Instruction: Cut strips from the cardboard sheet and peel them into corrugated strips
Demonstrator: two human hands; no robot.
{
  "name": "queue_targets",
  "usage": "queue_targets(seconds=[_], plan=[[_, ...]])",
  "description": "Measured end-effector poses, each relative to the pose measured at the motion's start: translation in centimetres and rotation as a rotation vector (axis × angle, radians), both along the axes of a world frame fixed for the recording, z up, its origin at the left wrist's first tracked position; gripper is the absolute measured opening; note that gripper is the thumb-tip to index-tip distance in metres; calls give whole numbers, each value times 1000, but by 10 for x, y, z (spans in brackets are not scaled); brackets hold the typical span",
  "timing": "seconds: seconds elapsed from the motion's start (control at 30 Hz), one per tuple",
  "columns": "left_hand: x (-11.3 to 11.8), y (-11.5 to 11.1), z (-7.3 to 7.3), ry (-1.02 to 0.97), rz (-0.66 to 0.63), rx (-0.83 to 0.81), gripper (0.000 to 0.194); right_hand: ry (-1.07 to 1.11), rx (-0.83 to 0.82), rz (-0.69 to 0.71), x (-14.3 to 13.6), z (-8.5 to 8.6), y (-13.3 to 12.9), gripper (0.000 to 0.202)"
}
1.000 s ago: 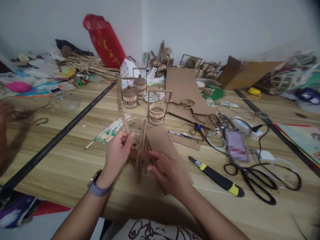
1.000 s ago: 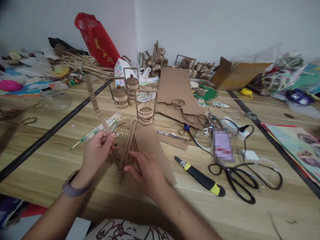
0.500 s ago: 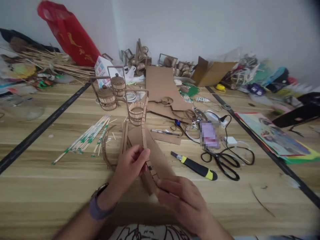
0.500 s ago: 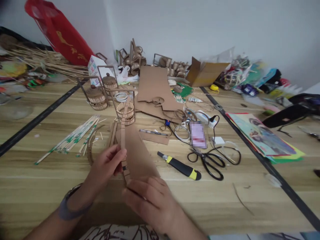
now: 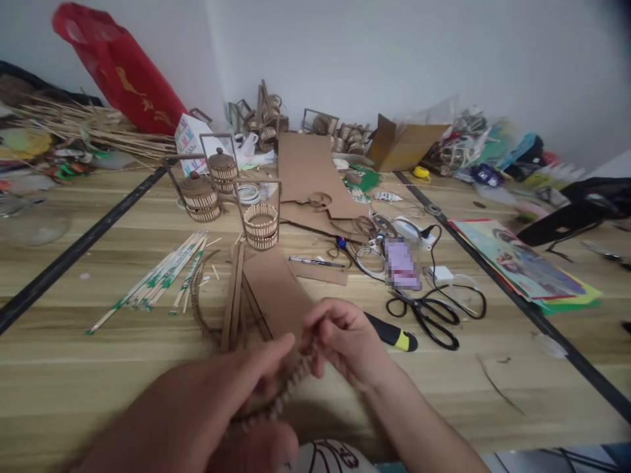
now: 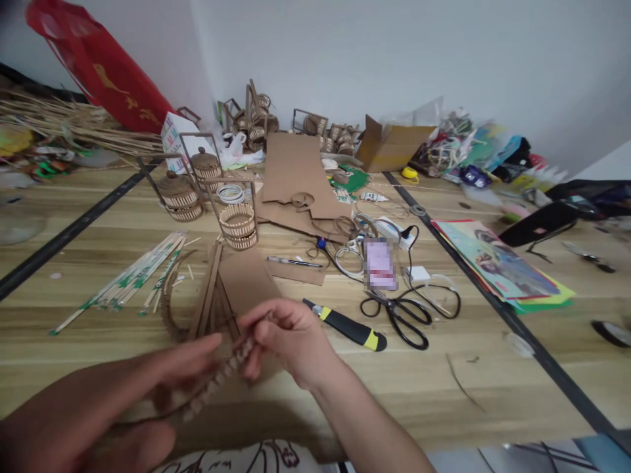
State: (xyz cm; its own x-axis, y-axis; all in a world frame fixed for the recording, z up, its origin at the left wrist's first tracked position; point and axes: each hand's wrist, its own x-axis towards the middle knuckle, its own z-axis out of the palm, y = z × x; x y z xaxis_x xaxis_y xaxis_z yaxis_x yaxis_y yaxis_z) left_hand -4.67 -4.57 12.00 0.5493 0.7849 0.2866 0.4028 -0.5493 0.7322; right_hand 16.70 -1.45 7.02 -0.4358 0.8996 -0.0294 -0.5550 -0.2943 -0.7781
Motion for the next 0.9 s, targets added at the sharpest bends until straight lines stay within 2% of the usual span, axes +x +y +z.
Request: queue_targets(seconds=[0.07,0.13,0.17,0.27,0.33,0.4,0.53,0.63,0.7,0.8,0.9], plan=[[2,7,-3,-64,-113,-536,50,-123,26,-12,-8,-5,4,35],[6,16,-11,-144,-109,-978,54,-247,54,-48,-16,-14,5,38],[8,21,-17,-182,-73,-1087,55,-310,68,-74,-20,-19,5,38],[13,35,-34,-249,26,-1218,51,-483,162,-141,-29,-34,2,33],[15,44,-45,-303,69,-1243,48,-582,269,-183,-32,-42,2,28],[17,49,-56,-349,104,-1179,46,-664,353,-204,-31,-47,3,25],[27,50,-81,-400,133,-1050,47,-826,384,-188,-23,-56,8,24],[37,49,-102,-443,221,-1006,48,-1029,480,-296,-17,-65,9,20],[43,49,-114,-472,223,-1008,48,-1140,596,-364,-14,-71,8,20],[48,50,-122,-550,232,-1030,49,-1226,773,-418,-13,-78,7,21],[49,51,-121,-622,261,-1026,43,-1234,867,-468,-15,-81,7,20]])
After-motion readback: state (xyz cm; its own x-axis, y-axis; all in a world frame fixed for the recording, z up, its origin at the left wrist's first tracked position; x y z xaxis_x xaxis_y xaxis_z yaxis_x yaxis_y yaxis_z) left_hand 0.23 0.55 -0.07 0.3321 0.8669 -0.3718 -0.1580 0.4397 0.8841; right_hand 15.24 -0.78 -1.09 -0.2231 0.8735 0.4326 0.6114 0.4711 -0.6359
